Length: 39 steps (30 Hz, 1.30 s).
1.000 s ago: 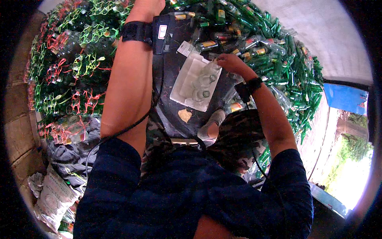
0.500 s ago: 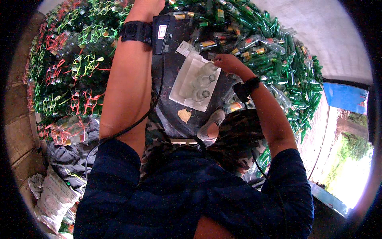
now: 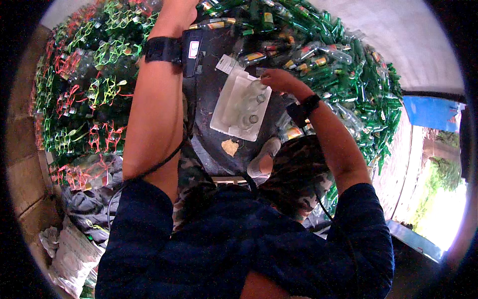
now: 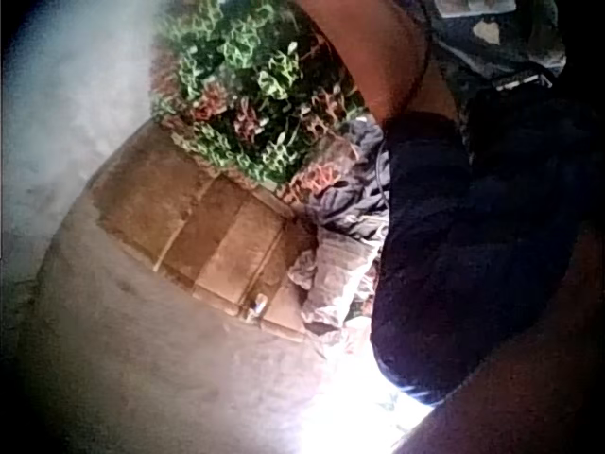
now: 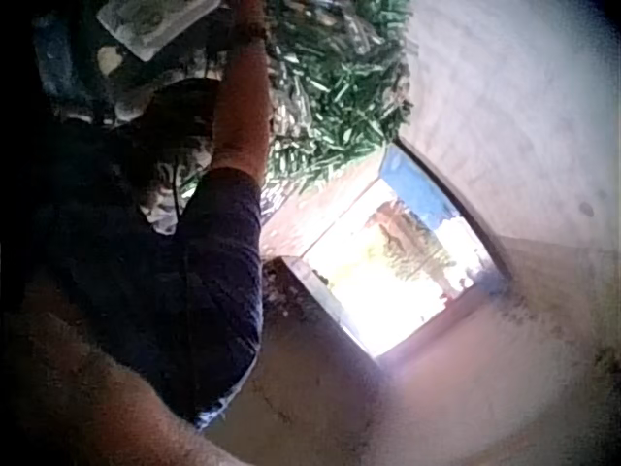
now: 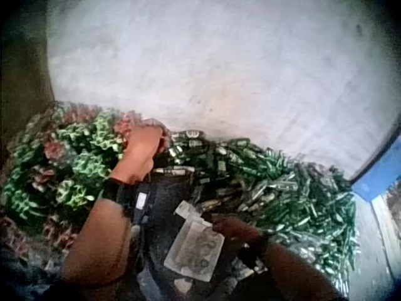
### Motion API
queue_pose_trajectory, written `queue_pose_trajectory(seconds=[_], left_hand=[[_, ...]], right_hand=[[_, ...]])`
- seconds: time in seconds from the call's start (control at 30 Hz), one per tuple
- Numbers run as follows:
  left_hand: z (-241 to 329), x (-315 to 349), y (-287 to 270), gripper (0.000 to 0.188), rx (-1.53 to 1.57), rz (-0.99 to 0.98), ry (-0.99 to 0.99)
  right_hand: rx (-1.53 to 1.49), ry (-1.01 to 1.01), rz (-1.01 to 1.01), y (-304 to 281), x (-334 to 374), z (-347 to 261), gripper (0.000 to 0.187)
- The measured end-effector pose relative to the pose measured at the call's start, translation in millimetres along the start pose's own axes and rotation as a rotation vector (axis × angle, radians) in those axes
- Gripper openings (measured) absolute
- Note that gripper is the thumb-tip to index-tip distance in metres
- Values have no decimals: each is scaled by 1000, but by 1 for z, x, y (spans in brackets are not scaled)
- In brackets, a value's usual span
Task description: The person sits on the ground surrounded by a large pile of green glass bottles and tangled Christmas lights. They pick up individual bottles from the pile, inspect them, and place them into a clear plastic container. The person also handles the tangled lights, attempting to untangle them and place them into the container.
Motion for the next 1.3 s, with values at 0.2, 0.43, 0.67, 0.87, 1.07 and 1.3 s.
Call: queue_pose_trajectory(seconds=[0.2,0.43,0.67,0.87,1.07,1.3], left_hand=[[62,13,52,14,-1155,-201,467],[-2,-4,23,17,-580,31,-482],[-6,3,40,17,-561,57,-532],[-17,2,35,16,-602,69,-570],[-15,10,70,18,-686,-34,-575],[-4,1,75,13,-1210,-13,-256]], right_hand=[[-68,1,-57,7,8,-8,29],[12,24,-35,3,6,8,49],[-100,-45,25,-16,40,-6,48],[-148,-15,25,-23,45,22,41],[72,-118,28,-49,68,35,34],[35,-283,177,-85,97,108,33]])
Point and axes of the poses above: each hand's wrist, its own x-axis away from the middle knuckle, its own y-axis out of the palm, z = x × y, the point moved 10 cm from there along -x, towards the middle knuckle, and after that the axes turned 9 degrees about -x, right-handed, at the moved point
